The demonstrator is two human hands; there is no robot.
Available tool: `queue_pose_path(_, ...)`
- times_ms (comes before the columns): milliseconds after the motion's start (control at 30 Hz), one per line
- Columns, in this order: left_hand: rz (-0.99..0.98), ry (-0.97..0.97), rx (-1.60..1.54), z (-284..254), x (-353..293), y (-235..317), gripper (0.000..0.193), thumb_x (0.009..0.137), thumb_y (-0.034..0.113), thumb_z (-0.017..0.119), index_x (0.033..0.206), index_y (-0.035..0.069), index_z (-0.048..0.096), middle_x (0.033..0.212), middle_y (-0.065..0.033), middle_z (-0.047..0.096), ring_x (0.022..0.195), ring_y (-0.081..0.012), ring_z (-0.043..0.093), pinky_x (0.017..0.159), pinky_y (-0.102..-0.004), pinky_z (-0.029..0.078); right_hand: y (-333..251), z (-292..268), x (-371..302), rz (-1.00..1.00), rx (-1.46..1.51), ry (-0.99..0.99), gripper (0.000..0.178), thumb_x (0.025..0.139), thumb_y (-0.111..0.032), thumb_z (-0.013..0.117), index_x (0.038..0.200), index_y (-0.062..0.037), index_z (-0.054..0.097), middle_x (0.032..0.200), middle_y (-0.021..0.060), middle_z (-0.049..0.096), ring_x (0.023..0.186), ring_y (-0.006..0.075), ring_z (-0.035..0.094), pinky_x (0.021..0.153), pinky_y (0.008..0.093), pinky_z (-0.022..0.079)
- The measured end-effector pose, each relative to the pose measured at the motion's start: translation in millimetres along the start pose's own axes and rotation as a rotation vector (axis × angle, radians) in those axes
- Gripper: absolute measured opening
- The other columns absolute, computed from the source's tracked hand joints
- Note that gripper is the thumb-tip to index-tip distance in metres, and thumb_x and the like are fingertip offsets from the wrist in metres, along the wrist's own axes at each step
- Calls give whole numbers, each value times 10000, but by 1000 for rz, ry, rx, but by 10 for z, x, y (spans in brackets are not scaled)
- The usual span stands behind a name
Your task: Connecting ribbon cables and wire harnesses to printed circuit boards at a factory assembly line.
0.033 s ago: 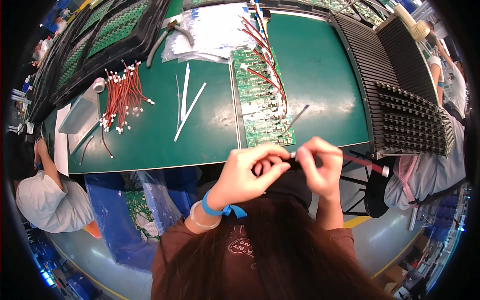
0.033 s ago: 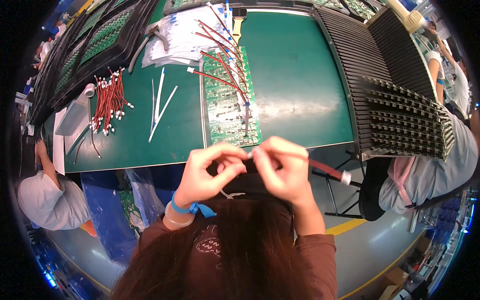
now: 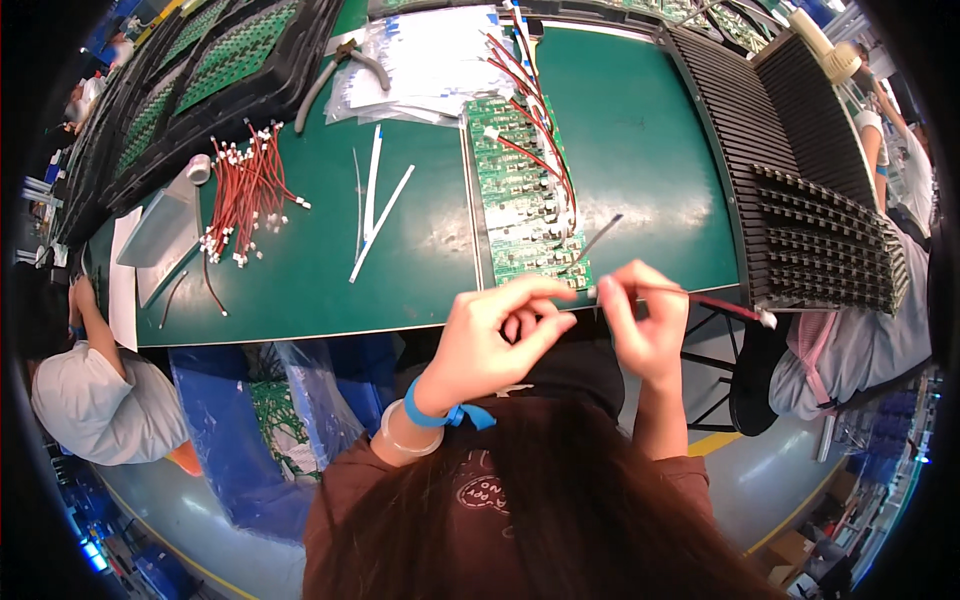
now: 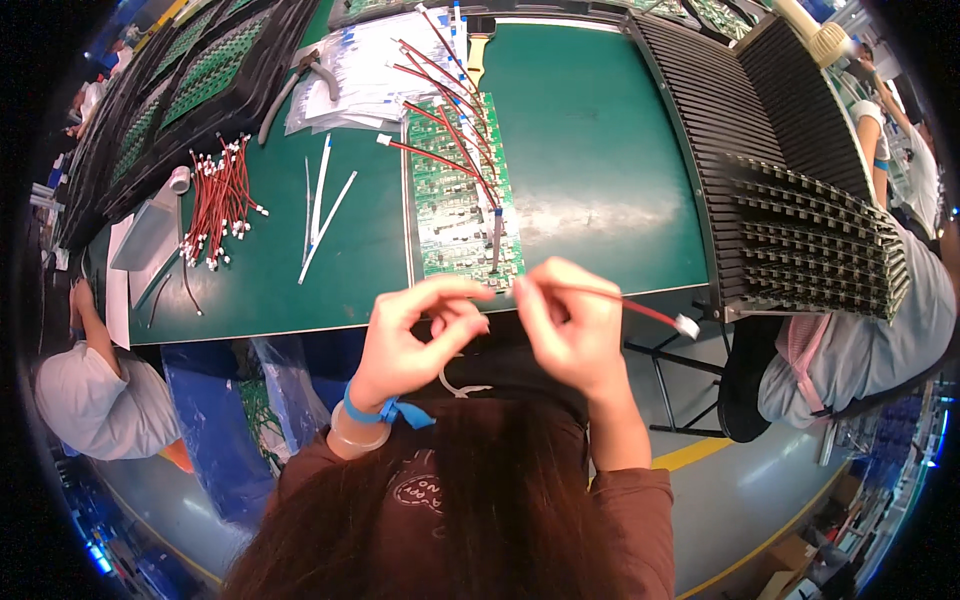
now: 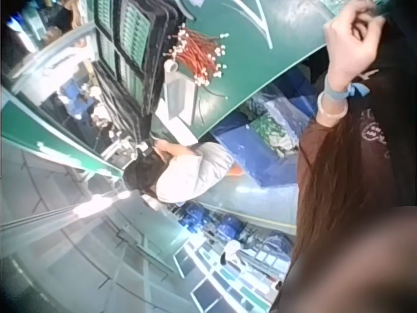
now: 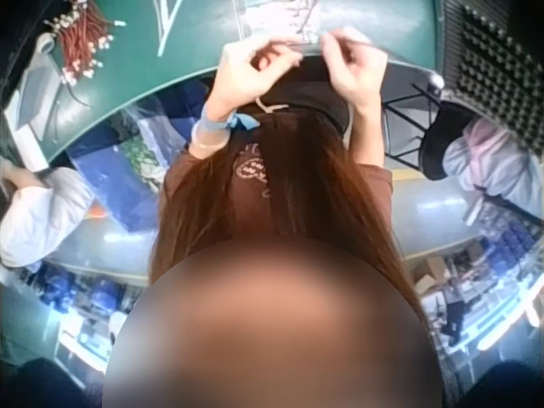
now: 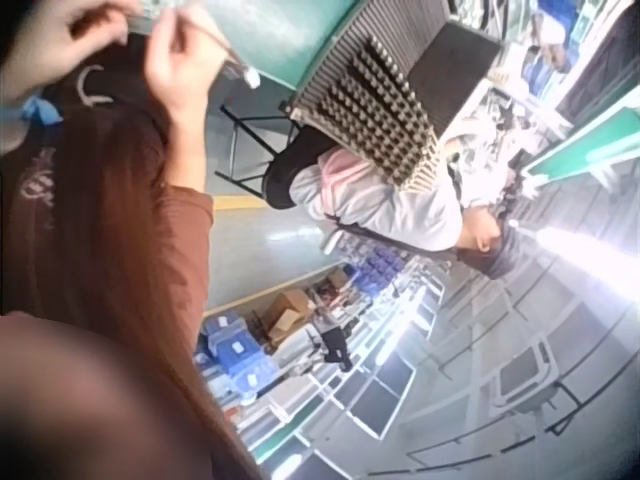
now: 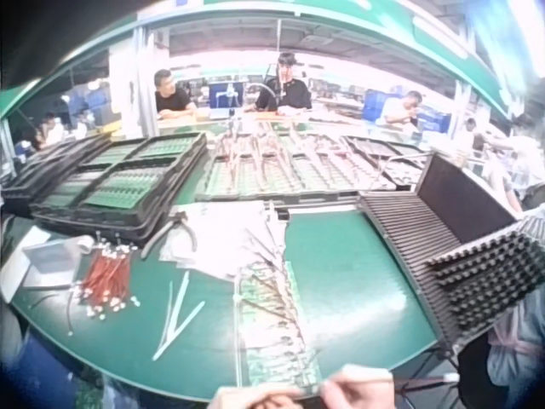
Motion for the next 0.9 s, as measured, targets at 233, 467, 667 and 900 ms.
queue_pose_path(233, -10, 115, 5, -87, 28, -177, 169, 747, 8, 622, 916, 8, 608, 599, 4, 572, 461, 14, 383, 437, -155, 344, 261, 130, 173, 61, -182, -12, 126, 767, -47, 581, 669, -4, 513, 474, 47, 431, 361, 95, 347, 378, 247, 290)
queue_pose_path(467, 10, 115, 23, -99, 44, -158, 160, 756, 24, 621, 913, 4, 602, 593, 2, 557, 458, 2, 380, 438, -159, 347, -35, 213, 264, -244, -571, -149, 138, 710, -45, 604, 659, -52, 476, 538, 65, 443, 492, 244, 476, 463, 338, 372)
queue_pose_path(667, -14, 103, -7, -109, 41, -189, 152, 771, 37, 615, 916, -2, 598, 606, -3, 559, 473, -4, 390, 455, -164, 363, -67, 305, 298, -256, -715, -286, 77, 713, -64, 559, 698, -61, 483, 586, 73, 493, 528, 262, 512, 481, 355, 396)
queue_pose_path(900, -25, 101, -116, -251, -34, -77, 136, 785, 47, 604, 916, 12, 606, 637, -24, 593, 536, -16, 486, 491, -172, 390, -77, 299, 353, -223, -732, -283, 80, 733, -121, 569, 719, -61, 518, 590, 82, 545, 547, 254, 559, 488, 356, 428)
Point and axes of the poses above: each hand's wrist, its own x-axis towards the middle knuckle, its own z-axis out of the palm, y = z × x, the point moved 6 cm from there along x, towards the middle knuckle
